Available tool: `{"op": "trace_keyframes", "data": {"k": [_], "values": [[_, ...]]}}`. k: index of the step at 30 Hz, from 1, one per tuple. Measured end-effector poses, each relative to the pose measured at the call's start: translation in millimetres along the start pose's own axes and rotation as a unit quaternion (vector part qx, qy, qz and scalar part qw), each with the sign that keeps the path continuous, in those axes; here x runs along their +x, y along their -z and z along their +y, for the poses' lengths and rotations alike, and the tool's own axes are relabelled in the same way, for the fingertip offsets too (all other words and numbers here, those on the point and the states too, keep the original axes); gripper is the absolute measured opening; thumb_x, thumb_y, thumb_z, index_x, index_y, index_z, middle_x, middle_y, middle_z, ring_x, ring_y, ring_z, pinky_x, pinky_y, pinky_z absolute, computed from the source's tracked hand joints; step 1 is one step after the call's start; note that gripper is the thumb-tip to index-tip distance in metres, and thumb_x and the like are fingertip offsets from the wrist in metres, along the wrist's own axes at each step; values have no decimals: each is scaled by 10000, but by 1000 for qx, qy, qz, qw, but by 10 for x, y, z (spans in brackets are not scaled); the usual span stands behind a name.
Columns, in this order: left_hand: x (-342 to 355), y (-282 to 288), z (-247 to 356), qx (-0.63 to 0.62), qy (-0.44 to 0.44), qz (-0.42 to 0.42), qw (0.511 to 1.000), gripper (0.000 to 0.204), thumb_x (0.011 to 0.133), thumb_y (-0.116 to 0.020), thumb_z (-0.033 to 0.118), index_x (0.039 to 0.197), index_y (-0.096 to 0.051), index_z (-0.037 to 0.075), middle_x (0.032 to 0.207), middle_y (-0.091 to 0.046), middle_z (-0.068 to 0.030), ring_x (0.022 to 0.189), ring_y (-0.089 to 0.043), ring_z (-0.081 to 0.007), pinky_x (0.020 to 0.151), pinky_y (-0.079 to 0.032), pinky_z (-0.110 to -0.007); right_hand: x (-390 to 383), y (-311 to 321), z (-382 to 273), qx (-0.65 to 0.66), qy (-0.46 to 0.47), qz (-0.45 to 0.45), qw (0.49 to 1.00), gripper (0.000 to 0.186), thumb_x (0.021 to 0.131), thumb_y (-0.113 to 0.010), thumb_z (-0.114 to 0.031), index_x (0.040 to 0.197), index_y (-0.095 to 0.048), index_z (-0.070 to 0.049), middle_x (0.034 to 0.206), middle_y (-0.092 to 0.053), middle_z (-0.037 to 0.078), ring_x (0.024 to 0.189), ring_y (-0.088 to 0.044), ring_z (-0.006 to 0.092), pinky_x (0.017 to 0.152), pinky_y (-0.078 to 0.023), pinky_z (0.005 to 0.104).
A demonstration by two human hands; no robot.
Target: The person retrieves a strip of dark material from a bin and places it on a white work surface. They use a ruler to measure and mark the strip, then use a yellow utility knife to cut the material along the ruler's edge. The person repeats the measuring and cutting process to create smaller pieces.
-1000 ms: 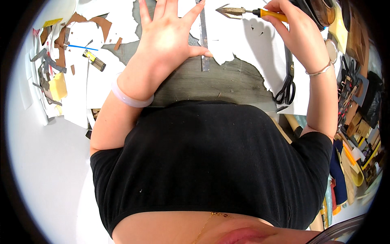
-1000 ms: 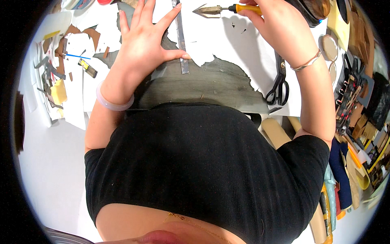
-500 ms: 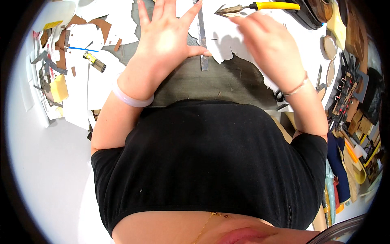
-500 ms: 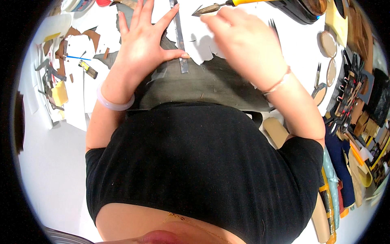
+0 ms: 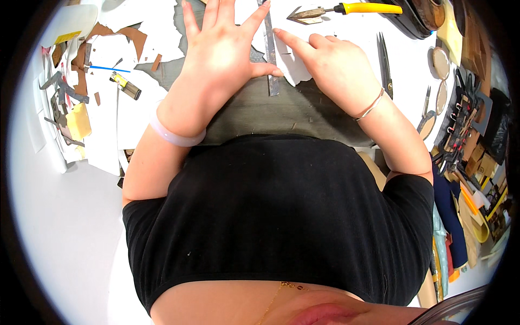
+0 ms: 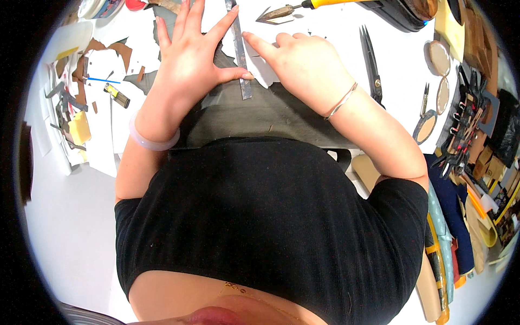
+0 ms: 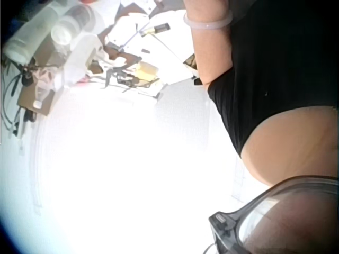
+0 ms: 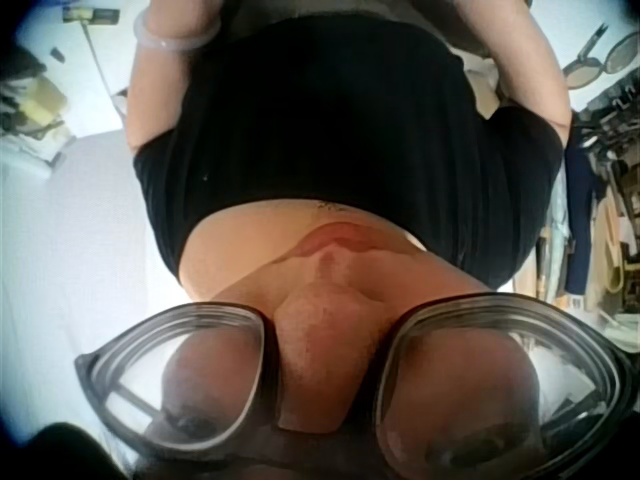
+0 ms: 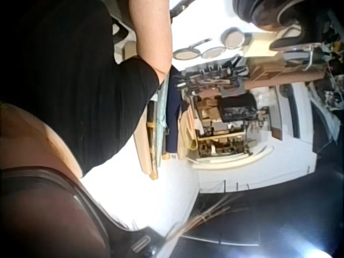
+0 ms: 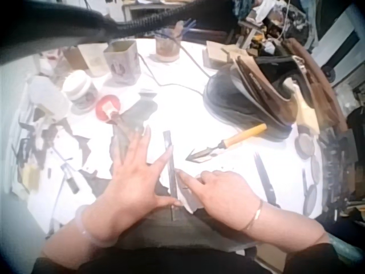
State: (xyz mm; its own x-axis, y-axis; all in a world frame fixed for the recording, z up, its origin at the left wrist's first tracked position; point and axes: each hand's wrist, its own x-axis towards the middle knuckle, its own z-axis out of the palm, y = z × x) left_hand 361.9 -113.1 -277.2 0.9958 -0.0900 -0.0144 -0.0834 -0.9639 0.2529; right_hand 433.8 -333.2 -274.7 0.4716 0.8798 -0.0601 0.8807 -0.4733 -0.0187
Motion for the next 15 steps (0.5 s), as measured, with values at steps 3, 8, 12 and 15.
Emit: {"op": "trace_keyframes", "data": {"k": [3, 8, 12, 15], "values": [[1, 4, -2, -1, -4, -1, 1000, 1037, 721, -885, 489, 1572, -440, 100, 1617, -226, -369, 1526, -190, -536, 1205, -131, -707, 40, 45, -13, 11, 11, 7, 1000, 574, 918, -623, -157, 1477, -541, -261, 860, -682, 75, 781, -724, 238, 655, -586, 373], [4, 60, 12, -22, -6, -3, 1000, 1016, 734, -882, 465, 1570, -440, 92, 1613, -233, -369, 1515, -205, -547, 1203, -133, -703, 32, -23, -6, 2, 1, -1, 1000, 576, 922, -612, -164, 1486, -529, -250, 853, -683, 76, 779, -728, 245, 653, -585, 373], [0, 69, 24, -16, -4, -5, 1000, 1020, 731, -883, 461, 1571, -437, 91, 1613, -234, -369, 1507, -212, -554, 1200, -137, -700, 78, 43, 2, 14, -3, 15, 1000, 542, 922, -611, -177, 1459, -547, -216, 843, -688, 83, 766, -732, 247, 637, -582, 369], [13, 93, 33, -21, -3, -7, 1000, 1024, 727, -886, 463, 1570, -439, 93, 1609, -238, -370, 1504, -213, -558, 1198, -141, -701, 108, -8, -40, 11, -16, -10, 1000, 708, 841, -663, -79, 1514, -509, -235, 804, -646, 55, 757, -703, 249, 668, -578, 363]]}}
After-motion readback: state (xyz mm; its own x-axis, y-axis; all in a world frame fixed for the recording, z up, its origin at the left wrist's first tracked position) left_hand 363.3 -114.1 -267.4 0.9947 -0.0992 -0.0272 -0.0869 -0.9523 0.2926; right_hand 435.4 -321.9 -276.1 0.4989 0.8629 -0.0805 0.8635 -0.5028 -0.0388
